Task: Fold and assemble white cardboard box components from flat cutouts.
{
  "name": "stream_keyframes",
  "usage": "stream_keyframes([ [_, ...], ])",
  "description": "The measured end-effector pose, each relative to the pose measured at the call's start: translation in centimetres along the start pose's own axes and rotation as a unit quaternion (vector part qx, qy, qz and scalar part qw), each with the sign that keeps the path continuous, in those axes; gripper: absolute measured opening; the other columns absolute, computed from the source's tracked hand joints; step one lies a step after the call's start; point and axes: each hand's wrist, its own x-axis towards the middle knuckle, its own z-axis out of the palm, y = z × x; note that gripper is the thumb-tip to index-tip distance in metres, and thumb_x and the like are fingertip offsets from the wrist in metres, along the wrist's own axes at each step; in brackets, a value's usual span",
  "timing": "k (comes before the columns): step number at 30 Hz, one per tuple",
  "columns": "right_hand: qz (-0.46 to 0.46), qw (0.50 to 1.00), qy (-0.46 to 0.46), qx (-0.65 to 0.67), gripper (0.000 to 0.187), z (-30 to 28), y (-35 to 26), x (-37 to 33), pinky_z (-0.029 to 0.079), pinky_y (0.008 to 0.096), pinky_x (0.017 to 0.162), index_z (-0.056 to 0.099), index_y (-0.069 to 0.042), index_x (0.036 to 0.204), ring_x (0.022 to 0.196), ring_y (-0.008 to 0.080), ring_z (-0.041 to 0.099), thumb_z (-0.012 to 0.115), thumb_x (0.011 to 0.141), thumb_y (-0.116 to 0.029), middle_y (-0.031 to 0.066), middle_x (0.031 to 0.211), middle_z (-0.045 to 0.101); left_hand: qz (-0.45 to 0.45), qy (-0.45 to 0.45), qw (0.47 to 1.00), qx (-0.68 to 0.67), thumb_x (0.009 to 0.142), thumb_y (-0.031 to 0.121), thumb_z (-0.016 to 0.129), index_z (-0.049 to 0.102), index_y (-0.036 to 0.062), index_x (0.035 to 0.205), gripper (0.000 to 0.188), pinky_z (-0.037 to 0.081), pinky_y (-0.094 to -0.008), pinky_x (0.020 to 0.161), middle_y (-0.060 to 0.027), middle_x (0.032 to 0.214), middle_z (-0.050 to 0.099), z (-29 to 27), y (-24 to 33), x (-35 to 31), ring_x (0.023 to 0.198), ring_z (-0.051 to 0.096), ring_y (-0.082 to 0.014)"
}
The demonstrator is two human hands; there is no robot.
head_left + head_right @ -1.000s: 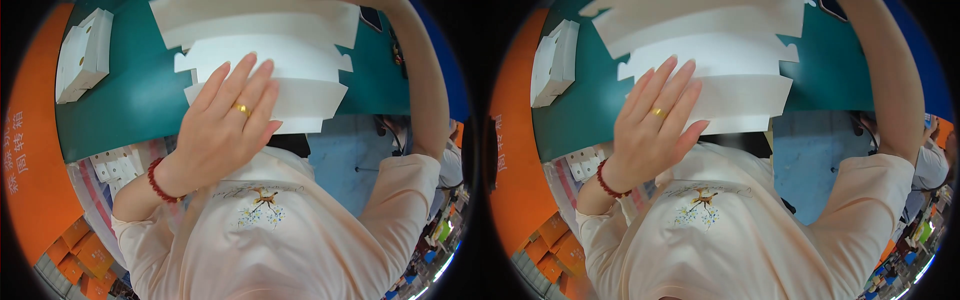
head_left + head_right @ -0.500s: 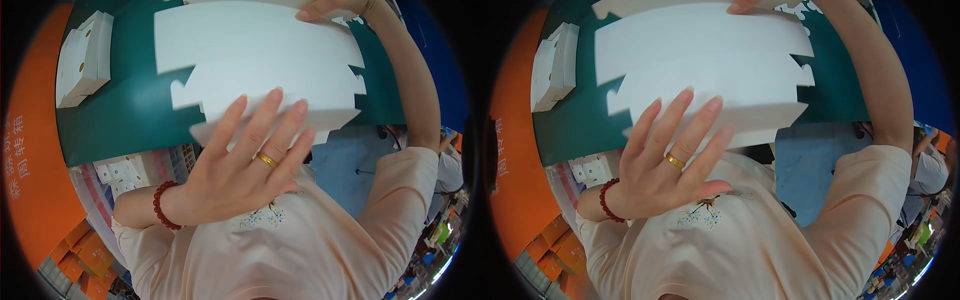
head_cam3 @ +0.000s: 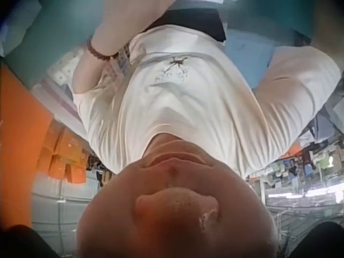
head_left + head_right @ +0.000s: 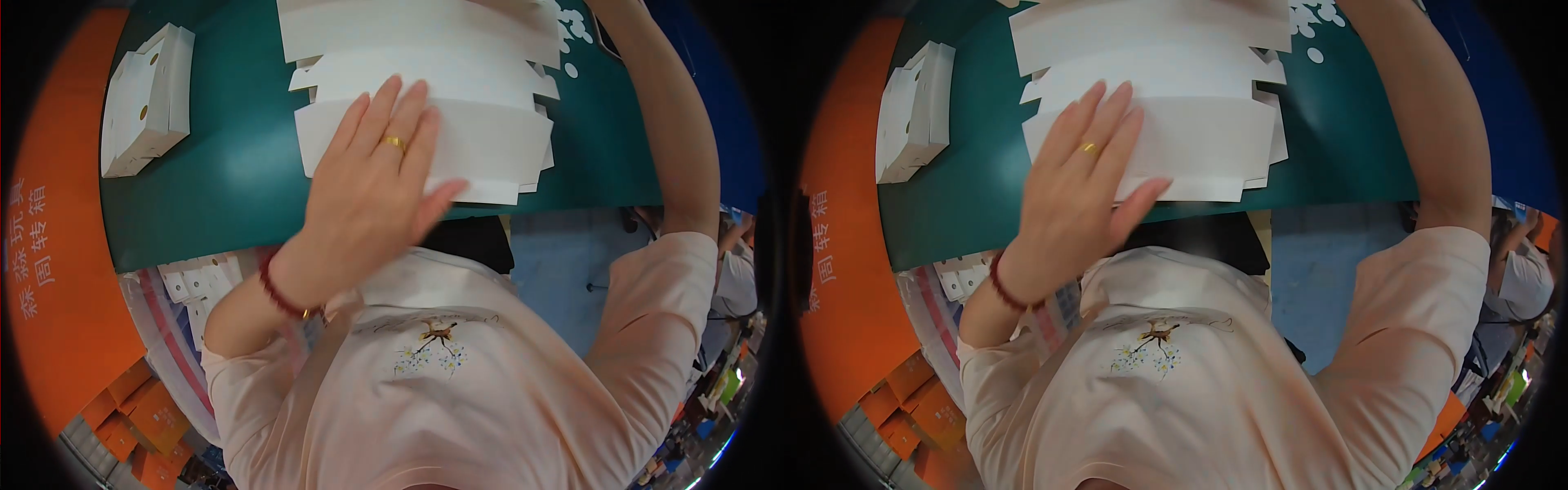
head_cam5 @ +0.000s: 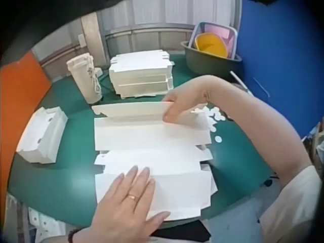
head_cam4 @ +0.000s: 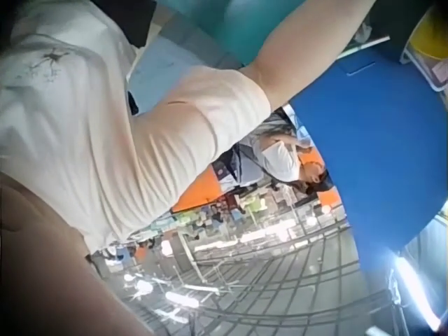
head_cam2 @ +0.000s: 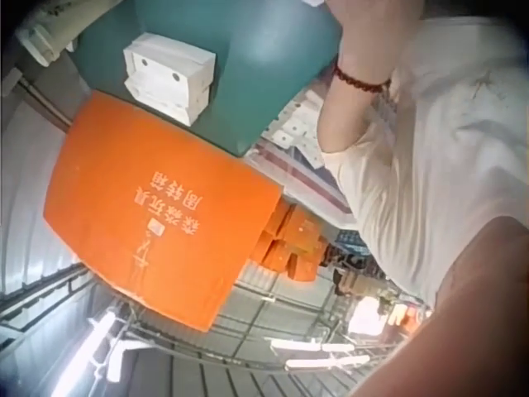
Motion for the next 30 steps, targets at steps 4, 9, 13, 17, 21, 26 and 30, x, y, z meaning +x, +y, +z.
stream_keyframes([
  [4, -0.072, 0.993, 0.021, -0.096, 0.041, 0.9, -3.1, 1.3, 0.044, 0.0365, 0.097, 0.062, -0.007, 0.125, 0.109, 0.0272, 0.056, 0.062, 0.094, -0.034, 0.0113, 0.116, 0.064, -0.057, 0.016, 0.998, 0.002, 0.082, 0.030, 0.075, 0.052, -0.0079, 0.128, 0.064, 0.045, -0.0474, 0.101, -0.0227, 0.128, 0.058, 2.1, -1.4, -1.3, 0.118, 0.056, -0.0396],
  [9, -0.081, 0.985, 0.044, -0.143, 0.029, 0.6, -2.2, -2.4, 0.047, 0.0356, 0.087, 0.069, -0.007, 0.110, 0.098, 0.0246, 0.061, 0.060, 0.095, -0.029, 0.0099, 0.098, 0.069, -0.020, -0.009, 1.000, -0.008, 0.082, 0.034, 0.073, 0.050, -0.0112, 0.129, 0.069, 0.045, -0.0476, 0.101, -0.0267, 0.130, 0.055, 2.6, -0.4, 0.1, 0.117, 0.055, -0.0429],
  [13, -0.012, 0.968, 0.047, -0.248, 0.024, 2.5, -6.6, -7.4, 0.050, 0.0346, 0.081, 0.072, -0.006, 0.103, 0.088, 0.0242, 0.064, 0.061, 0.093, -0.024, 0.0095, 0.091, 0.071, -0.034, -0.004, 0.999, -0.012, 0.084, 0.036, 0.070, 0.051, -0.0127, 0.126, 0.067, 0.044, -0.0474, 0.101, -0.0275, 0.129, 0.055, 2.8, -0.8, -0.2, 0.117, 0.054, -0.0433],
  [17, -0.234, 0.895, 0.276, -0.261, 0.036, 9.4, -4.6, -10.2, 0.055, 0.0360, 0.068, 0.066, -0.002, 0.109, 0.083, 0.0326, 0.070, 0.060, 0.075, 0.006, 0.0175, 0.101, 0.070, -0.121, -0.127, 0.984, 0.017, 0.088, 0.049, 0.060, 0.059, -0.0064, 0.122, 0.065, 0.045, -0.0431, 0.097, -0.0191, 0.122, 0.061, 2.8, -0.3, -1.9, 0.115, 0.058, -0.0306],
  [21, -0.197, 0.843, 0.393, -0.310, 0.034, 15.7, -6.0, -12.6, 0.057, 0.0308, 0.072, 0.066, -0.001, 0.112, 0.094, 0.0265, 0.071, 0.063, 0.079, -0.002, 0.0137, 0.112, 0.069, -0.076, -0.024, 0.978, -0.193, 0.089, 0.028, 0.060, 0.062, 0.0064, 0.124, 0.041, 0.049, -0.0449, 0.088, -0.0119, 0.115, 0.063, 5.8, -0.8, -4.7, 0.105, 0.062, -0.0268],
  [26, -0.185, 0.863, 0.389, -0.265, 0.013, 18.8, -5.1, -12.3, 0.051, 0.0481, 0.094, 0.056, 0.000, 0.091, 0.116, 0.0370, 0.060, 0.062, 0.080, 0.000, 0.0223, 0.127, 0.061, -0.071, -0.100, 0.983, -0.133, 0.089, 0.023, 0.060, 0.061, 0.0053, 0.124, 0.040, 0.049, -0.0447, 0.089, -0.0126, 0.115, 0.063, 3.5, 0.8, -6.0, 0.107, 0.061, -0.0279],
  [30, -0.187, 0.865, 0.399, -0.241, 0.015, 21.3, -4.0, -11.8, 0.045, 0.0573, 0.101, 0.045, -0.004, 0.080, 0.120, 0.0392, 0.058, 0.059, 0.081, -0.001, 0.0232, 0.134, 0.056, -0.077, -0.180, 0.978, -0.068, 0.088, 0.018, 0.060, 0.061, 0.0042, 0.125, 0.039, 0.050, -0.0444, 0.090, -0.0133, 0.115, 0.063, 0.0, 2.5, -6.9, 0.109, 0.061, -0.0290],
])
